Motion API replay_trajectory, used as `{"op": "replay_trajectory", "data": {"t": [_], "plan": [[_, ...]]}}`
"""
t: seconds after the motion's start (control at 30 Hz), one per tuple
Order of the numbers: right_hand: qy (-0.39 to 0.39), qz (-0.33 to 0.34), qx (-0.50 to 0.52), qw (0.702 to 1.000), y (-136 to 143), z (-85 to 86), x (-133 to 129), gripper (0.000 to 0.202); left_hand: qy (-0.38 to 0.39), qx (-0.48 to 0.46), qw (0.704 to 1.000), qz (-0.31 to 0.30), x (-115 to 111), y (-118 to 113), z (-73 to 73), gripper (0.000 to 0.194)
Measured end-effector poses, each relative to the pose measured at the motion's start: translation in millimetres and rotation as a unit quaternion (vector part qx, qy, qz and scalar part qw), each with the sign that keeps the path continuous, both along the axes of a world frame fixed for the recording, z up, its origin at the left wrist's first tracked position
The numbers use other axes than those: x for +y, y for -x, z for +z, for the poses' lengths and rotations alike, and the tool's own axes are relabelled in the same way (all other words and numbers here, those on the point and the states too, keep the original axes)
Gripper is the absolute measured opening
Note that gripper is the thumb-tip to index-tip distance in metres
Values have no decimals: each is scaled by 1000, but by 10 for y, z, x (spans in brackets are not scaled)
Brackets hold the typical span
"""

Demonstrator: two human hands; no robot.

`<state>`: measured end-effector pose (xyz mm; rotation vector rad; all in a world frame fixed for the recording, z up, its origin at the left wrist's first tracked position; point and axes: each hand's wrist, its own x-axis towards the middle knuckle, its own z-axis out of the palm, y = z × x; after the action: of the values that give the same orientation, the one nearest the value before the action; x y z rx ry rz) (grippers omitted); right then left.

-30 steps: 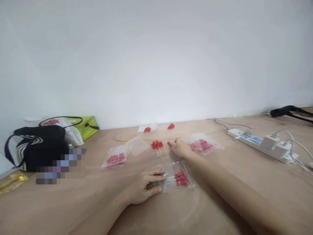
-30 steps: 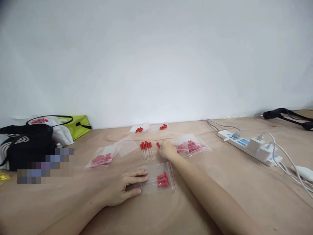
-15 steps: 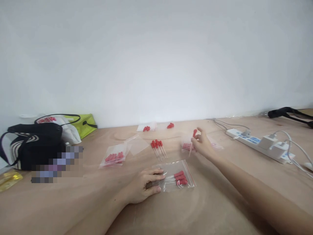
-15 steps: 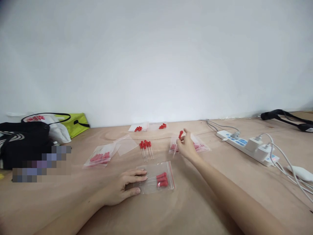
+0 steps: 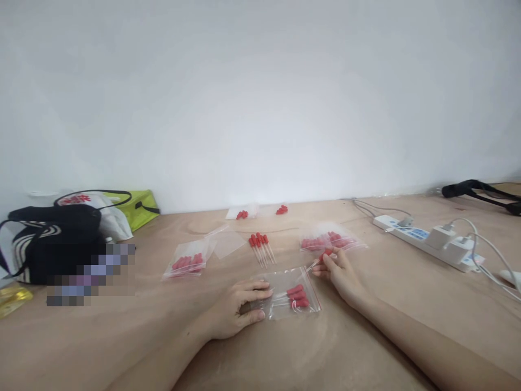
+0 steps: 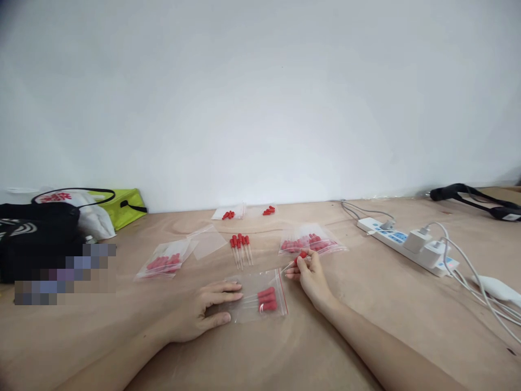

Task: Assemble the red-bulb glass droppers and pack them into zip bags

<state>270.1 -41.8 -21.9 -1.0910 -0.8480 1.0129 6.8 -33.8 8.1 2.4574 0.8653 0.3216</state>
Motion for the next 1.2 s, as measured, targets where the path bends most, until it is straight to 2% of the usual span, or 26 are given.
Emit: {"op": "replay_trajectory", "data": {"t": [0.1, 0.37, 0.6, 0.73, 0.8, 0.87, 0.97, 1.1, 1.2], "plan": [[15, 19, -3, 1000, 25, 25, -46, 39, -6, -5, 1000, 2, 3, 12, -21, 44], [42, 92, -175, 979, 44, 39, -125, 28, -5, -4, 1000, 20, -20, 5, -5, 49], [27, 99, -218, 970, 92, -44, -114, 23, -10, -4, 1000, 12, -14, 1, 1, 48], [31, 158, -190, 968, 118, -40, -140, 25, -12, 1, 1000, 17, -17, 1, 3, 48], [9, 150, -204, 967, 90, -28, -126, 24, -9, 2, 1000, 15, -16, 1, 6, 47], [-28, 93, -261, 960, 45, 1, -72, 19, -6, -2, 1000, 5, -13, -2, 10, 44], [-60, 31, -367, 928, 25, 92, 90, 5, -8, -9, 1000, -6, -9, -9, 19, 40], [-6, 69, -483, 873, 232, 239, 431, 4, -6, -4, 1000, -8, -16, -23, 37, 40], [29, 61, -491, 868, 495, 297, 719, 10, -7, -6, 1000, -10, -26, -31, 57, 39]]}}
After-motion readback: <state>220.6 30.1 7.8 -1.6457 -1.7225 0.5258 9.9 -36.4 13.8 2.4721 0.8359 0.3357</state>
